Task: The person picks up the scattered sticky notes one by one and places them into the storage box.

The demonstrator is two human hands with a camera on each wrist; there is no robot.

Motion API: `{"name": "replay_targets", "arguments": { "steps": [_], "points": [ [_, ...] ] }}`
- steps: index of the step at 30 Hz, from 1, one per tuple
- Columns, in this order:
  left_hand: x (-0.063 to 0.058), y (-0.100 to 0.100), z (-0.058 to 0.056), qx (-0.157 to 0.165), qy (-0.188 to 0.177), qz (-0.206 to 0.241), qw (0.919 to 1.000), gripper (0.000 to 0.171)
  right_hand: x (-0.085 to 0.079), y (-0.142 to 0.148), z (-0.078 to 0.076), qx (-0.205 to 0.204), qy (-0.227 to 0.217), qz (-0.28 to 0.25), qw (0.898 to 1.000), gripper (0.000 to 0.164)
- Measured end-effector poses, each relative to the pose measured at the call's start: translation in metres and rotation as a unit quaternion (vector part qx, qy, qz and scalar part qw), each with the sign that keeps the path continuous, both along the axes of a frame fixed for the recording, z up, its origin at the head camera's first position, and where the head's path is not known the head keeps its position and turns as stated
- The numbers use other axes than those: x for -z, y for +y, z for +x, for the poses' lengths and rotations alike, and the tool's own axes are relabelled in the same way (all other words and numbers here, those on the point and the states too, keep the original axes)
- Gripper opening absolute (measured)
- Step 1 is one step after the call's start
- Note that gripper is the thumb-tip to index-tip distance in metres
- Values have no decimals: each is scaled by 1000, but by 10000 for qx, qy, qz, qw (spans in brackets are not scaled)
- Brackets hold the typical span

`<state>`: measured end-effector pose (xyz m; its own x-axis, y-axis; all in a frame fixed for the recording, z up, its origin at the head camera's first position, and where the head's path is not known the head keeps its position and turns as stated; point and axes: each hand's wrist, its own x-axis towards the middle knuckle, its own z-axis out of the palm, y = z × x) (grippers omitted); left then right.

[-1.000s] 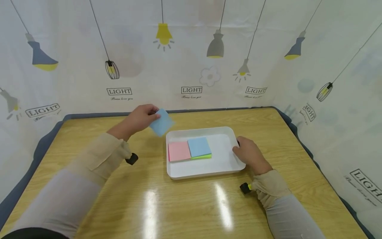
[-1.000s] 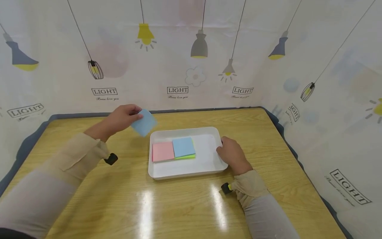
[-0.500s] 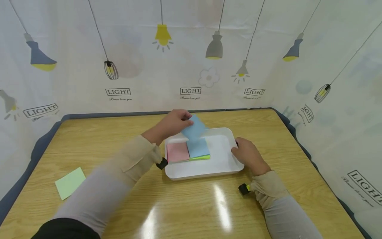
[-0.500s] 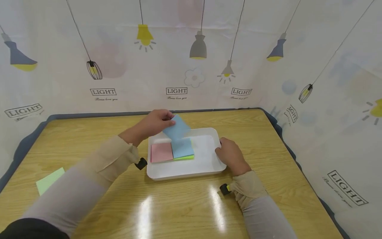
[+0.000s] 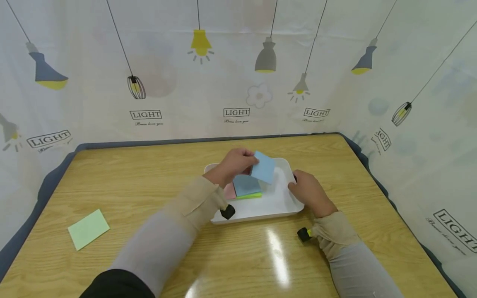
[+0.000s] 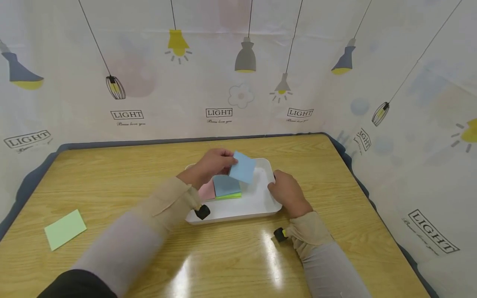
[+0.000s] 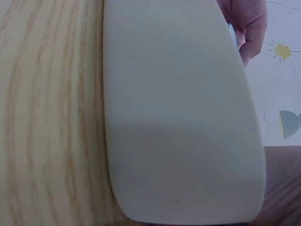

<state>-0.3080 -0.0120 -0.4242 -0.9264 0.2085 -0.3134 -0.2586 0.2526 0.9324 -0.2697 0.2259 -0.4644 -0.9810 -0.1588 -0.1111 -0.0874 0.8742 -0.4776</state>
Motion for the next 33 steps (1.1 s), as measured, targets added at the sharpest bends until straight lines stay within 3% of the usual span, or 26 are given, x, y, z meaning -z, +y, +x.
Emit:
{"name": "replay_targets", "arguments": {
  "steps": [5, 9, 18, 23, 28, 33],
  "points": [
    [12, 12, 0, -183, -516, 408, 9977, 26, 0, 0, 0, -14, -41, 5, 10000, 17],
    [19, 19, 4, -195, -682, 639, 9954, 28, 0, 0, 1, -28, -71, -21, 10000, 17],
    [27, 34, 10, -312, -723, 780, 9938, 31, -1, 0, -2, 22, -191, -79, 9998, 21],
    [31, 42, 12, -426, -715, 733, 9938, 22, -1, 0, -2, 37, -230, -151, 9996, 24],
    [32, 44, 14, -432, -584, 521, 9960, 9, -2, -1, -1, 35, -230, -152, 9996, 24],
    [31, 45, 15, -433, -521, 233, 9974, 9, -3, -1, 0, 40, -242, -146, 9996, 25]
  ]
}}
